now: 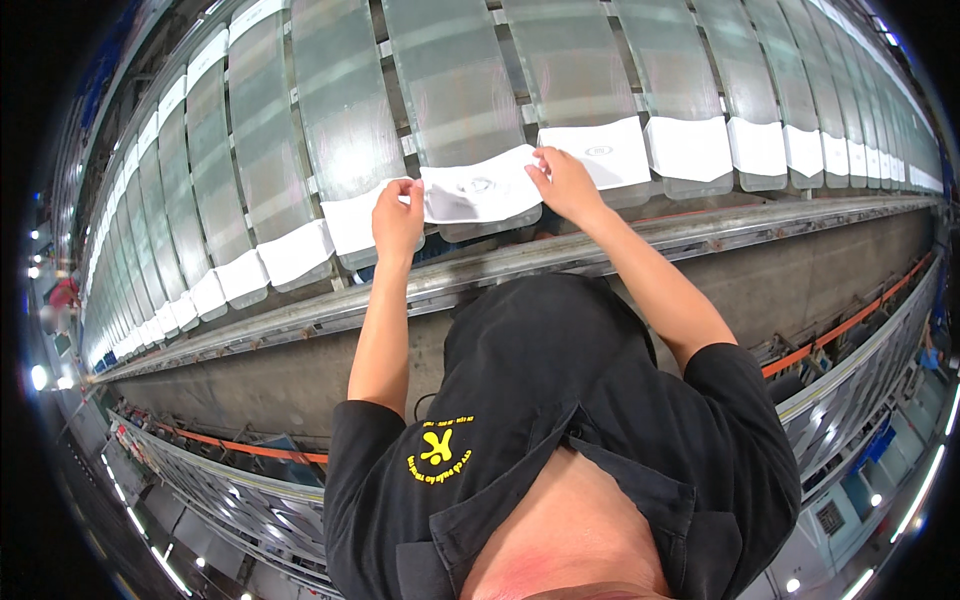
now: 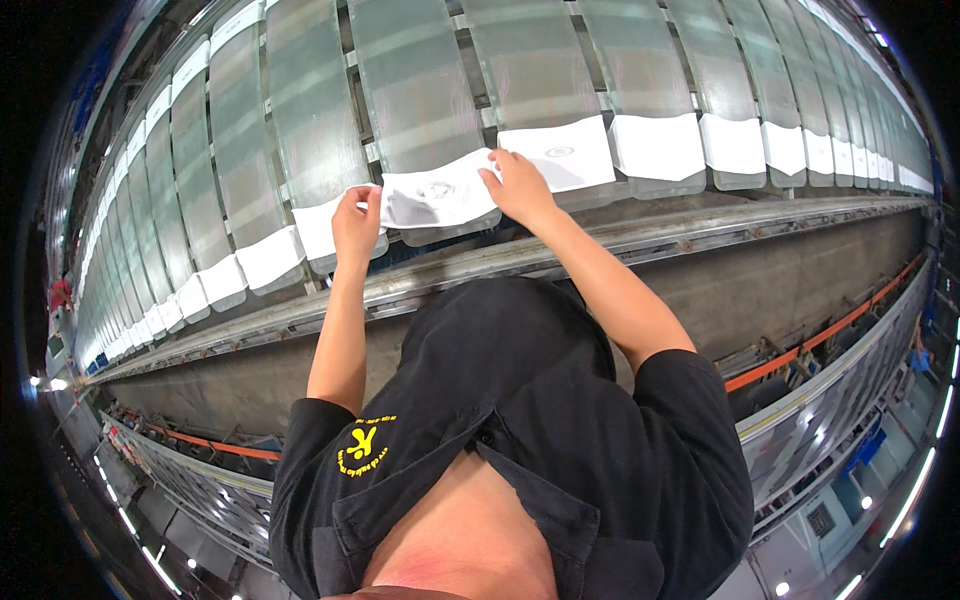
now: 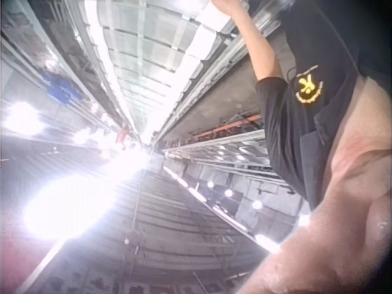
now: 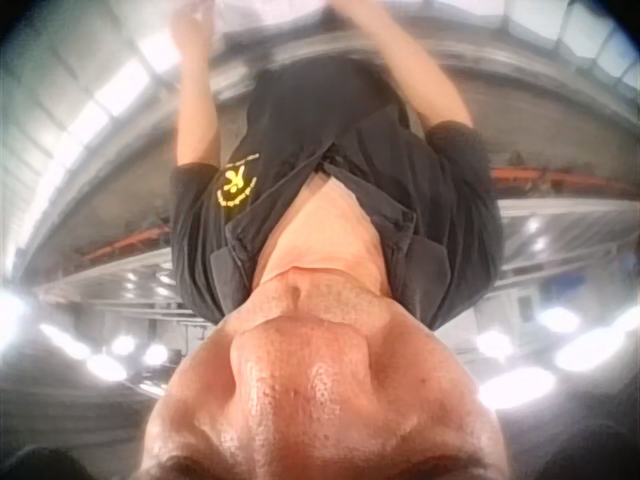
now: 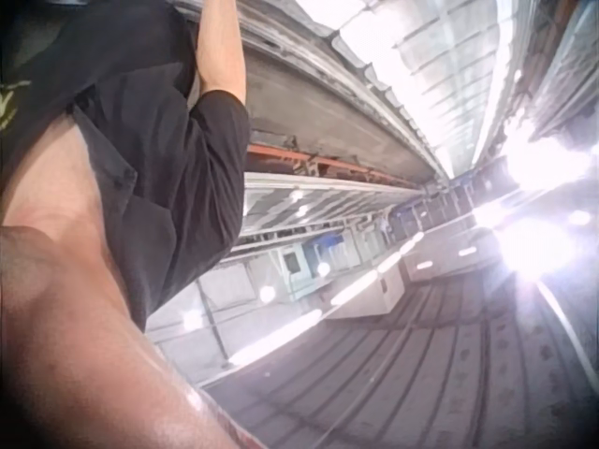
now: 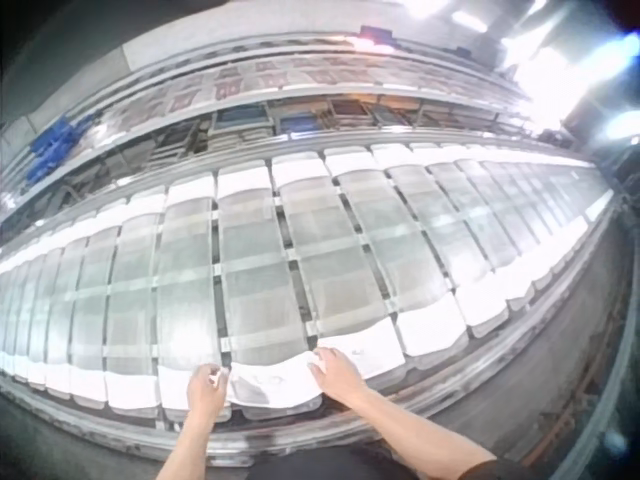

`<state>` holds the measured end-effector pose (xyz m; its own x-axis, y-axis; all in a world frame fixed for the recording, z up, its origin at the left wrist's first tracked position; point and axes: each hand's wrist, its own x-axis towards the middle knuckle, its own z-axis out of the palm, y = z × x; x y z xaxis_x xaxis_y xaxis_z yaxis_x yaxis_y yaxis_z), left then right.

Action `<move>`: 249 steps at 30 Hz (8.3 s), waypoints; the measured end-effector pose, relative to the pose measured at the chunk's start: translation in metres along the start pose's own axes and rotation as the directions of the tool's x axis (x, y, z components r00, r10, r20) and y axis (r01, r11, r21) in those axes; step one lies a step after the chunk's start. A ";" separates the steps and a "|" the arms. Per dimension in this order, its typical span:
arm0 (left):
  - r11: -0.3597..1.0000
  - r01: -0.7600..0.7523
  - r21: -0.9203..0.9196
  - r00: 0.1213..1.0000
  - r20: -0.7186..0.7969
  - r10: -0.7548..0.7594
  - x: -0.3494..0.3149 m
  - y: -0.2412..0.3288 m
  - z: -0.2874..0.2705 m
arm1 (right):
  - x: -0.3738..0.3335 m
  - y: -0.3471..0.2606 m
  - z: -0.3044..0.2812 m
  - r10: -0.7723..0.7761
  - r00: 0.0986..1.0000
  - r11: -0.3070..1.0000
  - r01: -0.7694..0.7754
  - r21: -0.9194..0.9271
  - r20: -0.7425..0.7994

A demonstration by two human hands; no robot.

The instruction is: The person places white papers onto a row of stadium seats one by one, smoothing each paper with both hands. The person moves along the row, repeating the placement and smoothing action on successive seats.

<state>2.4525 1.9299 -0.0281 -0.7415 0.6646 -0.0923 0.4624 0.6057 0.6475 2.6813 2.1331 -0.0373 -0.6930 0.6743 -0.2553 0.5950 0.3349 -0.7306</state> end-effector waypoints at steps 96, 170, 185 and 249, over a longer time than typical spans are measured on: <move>0.965 0.236 -0.111 0.958 0.192 -0.212 -0.048 0.184 0.164 | -0.040 0.166 -0.160 -0.012 0.999 0.999 0.010 -0.043 -0.036; 0.994 0.010 -0.110 0.987 0.160 0.008 -0.067 0.365 0.315 | -0.026 0.319 -0.382 -0.041 0.975 0.967 -0.016 0.255 0.217; 0.870 0.448 -0.205 0.854 0.386 -0.349 -0.095 0.345 0.360 | -0.066 0.313 -0.343 0.396 0.854 0.869 -0.467 0.164 0.339; 0.847 0.191 -0.496 0.980 0.145 -0.136 -0.128 0.582 0.508 | -0.085 0.410 -0.530 -0.189 0.950 0.870 0.045 0.492 0.248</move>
<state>3.0635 2.4192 -0.0239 -0.7189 0.6325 -0.2884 0.0086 0.4229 0.9061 3.2001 2.5615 0.0205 -0.8720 0.4138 -0.2616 0.2863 -0.0025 -0.9581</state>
